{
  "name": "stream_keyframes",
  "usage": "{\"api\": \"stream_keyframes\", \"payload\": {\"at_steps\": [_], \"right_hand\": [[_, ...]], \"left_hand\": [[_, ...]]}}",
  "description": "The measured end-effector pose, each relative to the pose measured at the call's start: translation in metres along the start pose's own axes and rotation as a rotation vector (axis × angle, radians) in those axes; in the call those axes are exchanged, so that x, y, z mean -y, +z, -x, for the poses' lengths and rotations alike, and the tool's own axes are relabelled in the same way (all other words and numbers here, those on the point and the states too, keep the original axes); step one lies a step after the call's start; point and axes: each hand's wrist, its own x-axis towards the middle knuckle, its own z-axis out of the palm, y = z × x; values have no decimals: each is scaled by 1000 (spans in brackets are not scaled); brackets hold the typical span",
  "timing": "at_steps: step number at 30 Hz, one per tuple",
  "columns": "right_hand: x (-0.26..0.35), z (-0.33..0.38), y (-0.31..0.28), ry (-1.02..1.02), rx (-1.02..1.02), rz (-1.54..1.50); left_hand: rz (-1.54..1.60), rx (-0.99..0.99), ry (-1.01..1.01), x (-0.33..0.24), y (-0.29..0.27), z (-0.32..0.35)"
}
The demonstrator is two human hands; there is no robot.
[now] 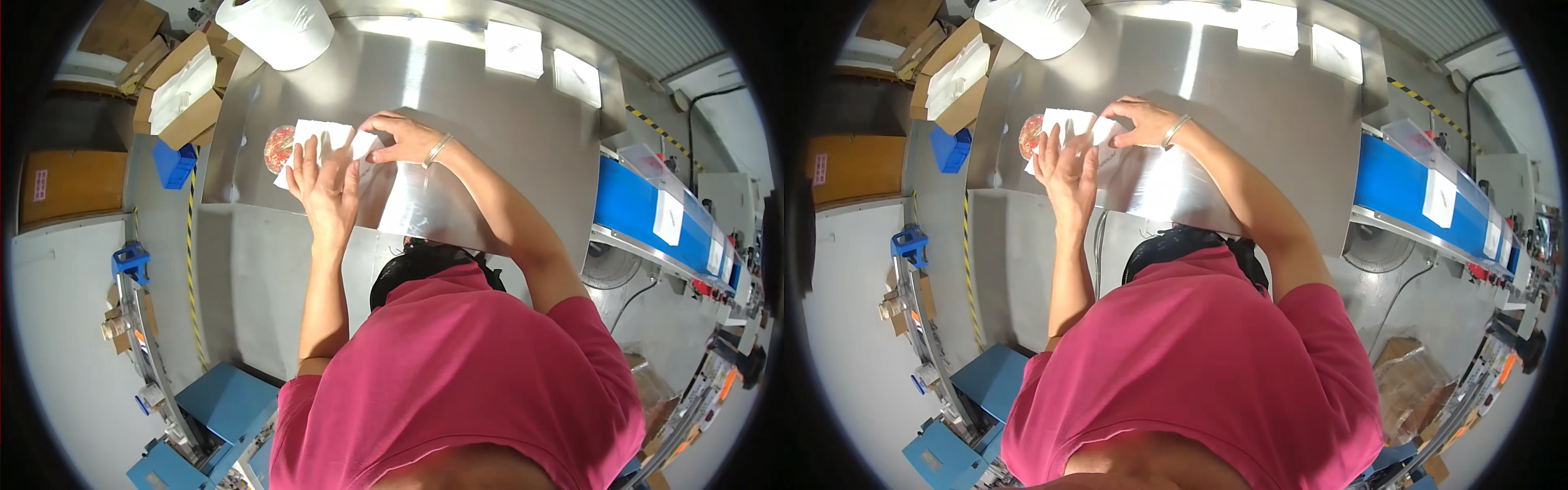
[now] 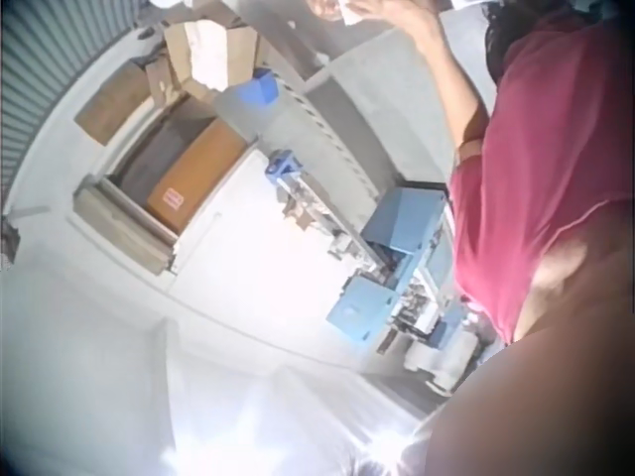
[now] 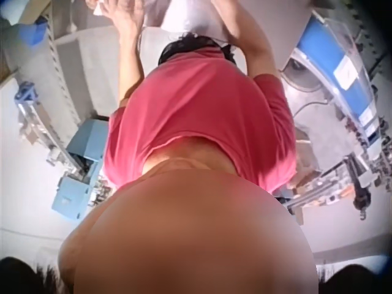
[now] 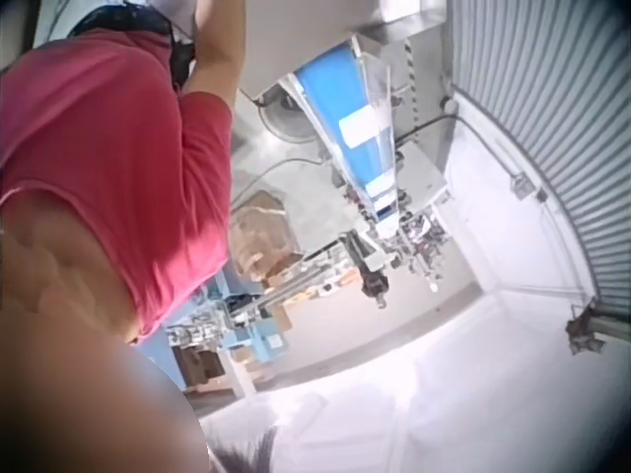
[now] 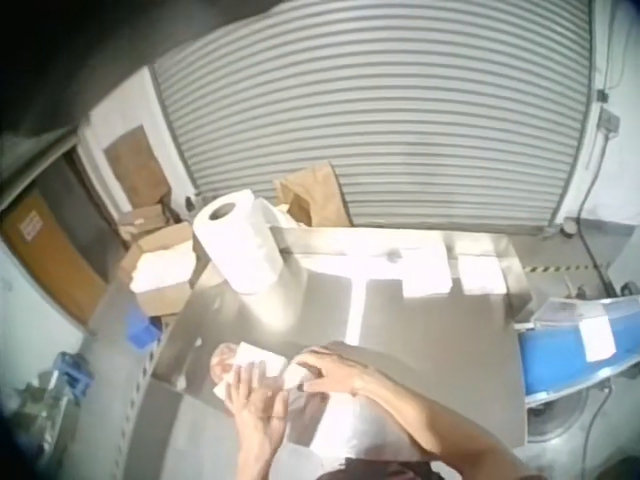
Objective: Placing white paper sheets onto a moving conveyor belt in a production facility.
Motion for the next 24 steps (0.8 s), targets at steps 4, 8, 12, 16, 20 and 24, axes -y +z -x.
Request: {"api": "stream_keyframes", "payload": {"at_steps": [4,8,12,16,20,24], "right_hand": [[11,37,-10,317,-58,-140],[-32,114,-26,503,-586,-11],[-135,251,-82,642,-991,139],[-109,356,-146,833,-1139,511],[-107,377,-166,1103,-1091,1137],[-83,289,-138,429,-1031,1065]], "left_hand": [[-121,-67,-25,25,8,-1],[-114,-128,196,28,-6,-11],[-129,-47,85,25,-1,-12],[-124,-25,28,27,-1,-9],[163,-172,60,45,2,-6],[-23,-58,20,22,2,-9]]}}
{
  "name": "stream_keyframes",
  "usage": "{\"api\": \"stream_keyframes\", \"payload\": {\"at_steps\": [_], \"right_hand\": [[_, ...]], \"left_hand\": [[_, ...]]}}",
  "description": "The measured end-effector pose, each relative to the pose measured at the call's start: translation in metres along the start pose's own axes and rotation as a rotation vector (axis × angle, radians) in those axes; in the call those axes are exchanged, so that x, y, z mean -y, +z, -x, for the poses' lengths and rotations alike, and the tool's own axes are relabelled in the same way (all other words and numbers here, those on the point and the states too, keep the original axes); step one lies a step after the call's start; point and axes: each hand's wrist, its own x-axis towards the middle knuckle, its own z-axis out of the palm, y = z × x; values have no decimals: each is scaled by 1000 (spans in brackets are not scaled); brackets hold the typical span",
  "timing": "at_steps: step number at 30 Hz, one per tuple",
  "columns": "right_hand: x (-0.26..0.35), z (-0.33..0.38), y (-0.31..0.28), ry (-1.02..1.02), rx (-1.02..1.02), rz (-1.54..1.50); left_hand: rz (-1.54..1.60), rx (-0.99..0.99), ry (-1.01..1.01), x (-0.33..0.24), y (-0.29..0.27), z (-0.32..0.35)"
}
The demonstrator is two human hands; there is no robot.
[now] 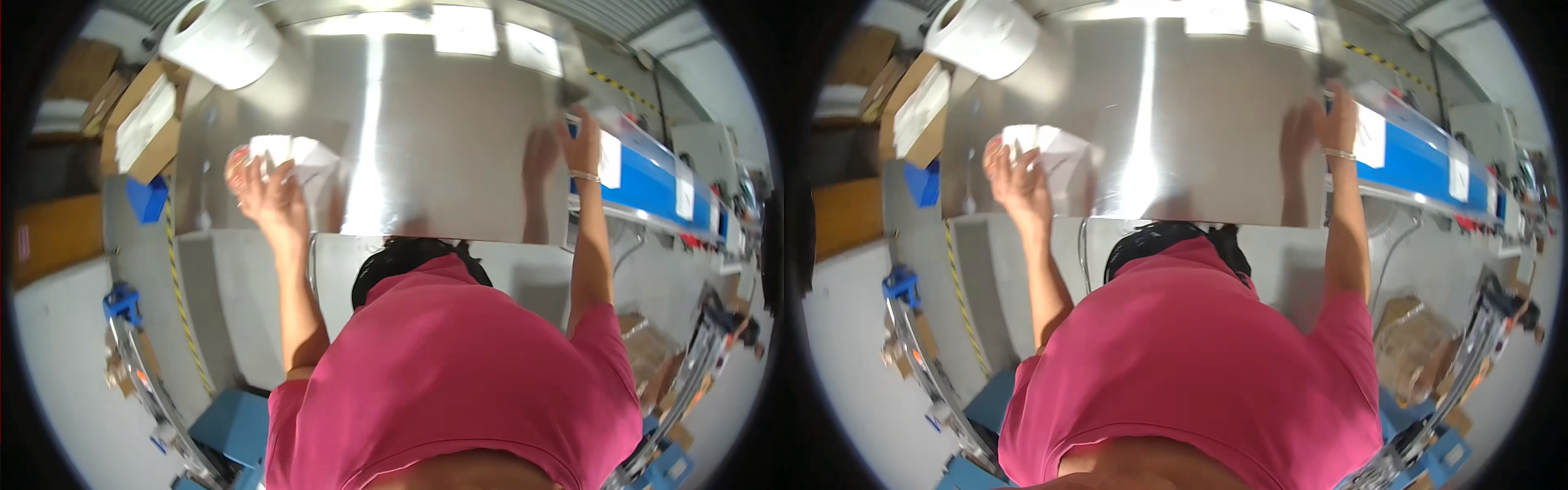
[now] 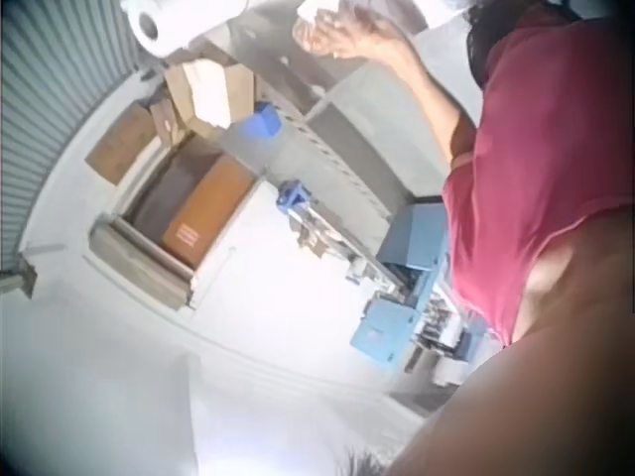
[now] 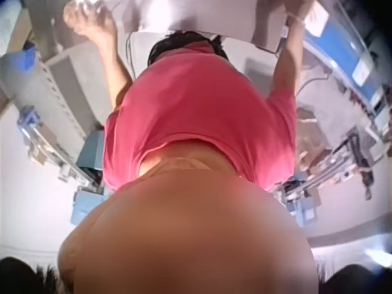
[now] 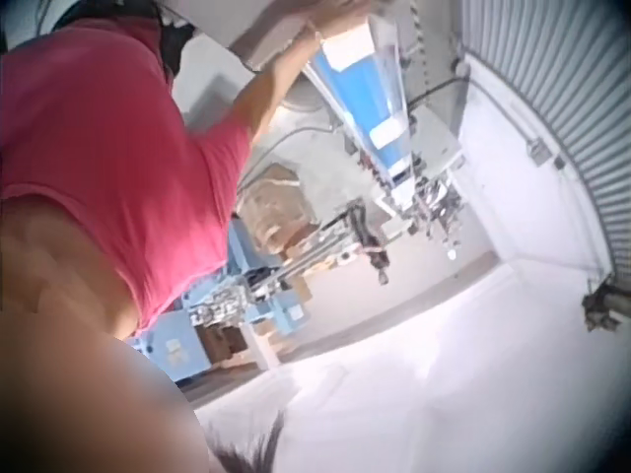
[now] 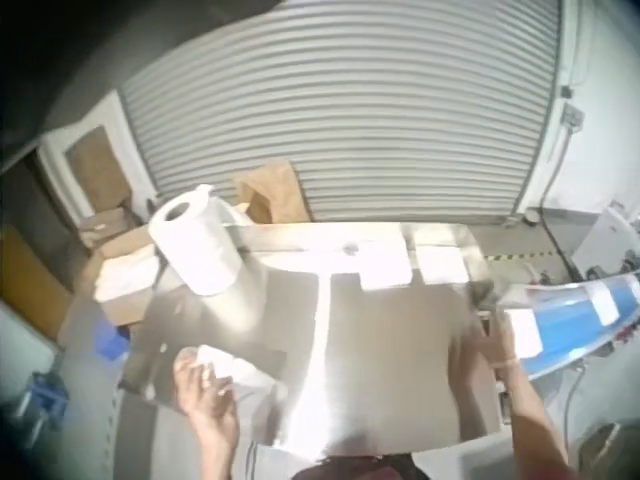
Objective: Placing white paper sheets onto a moving conveyor belt in a production facility.
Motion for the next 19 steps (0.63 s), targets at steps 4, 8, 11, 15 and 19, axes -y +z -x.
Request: {"api": "stream_keyframes", "payload": {"at_steps": [4,8,11,15,19], "right_hand": [[184,-17,49,-277,567,-770],[308,-35,63,-337,992,-1071],[332,-42,85,-463,1067,-1033],[311,-33,92,-517,966,-1022],[265,-18,87,86,1036,-1155]], "left_hand": [[30,25,-43,-4,-6,6],[37,34,-29,-7,-8,6],[-18,92,-11,-4,-11,5],[-63,127,-42,3,-15,-5],[174,312,-91,52,-10,-29]]}}
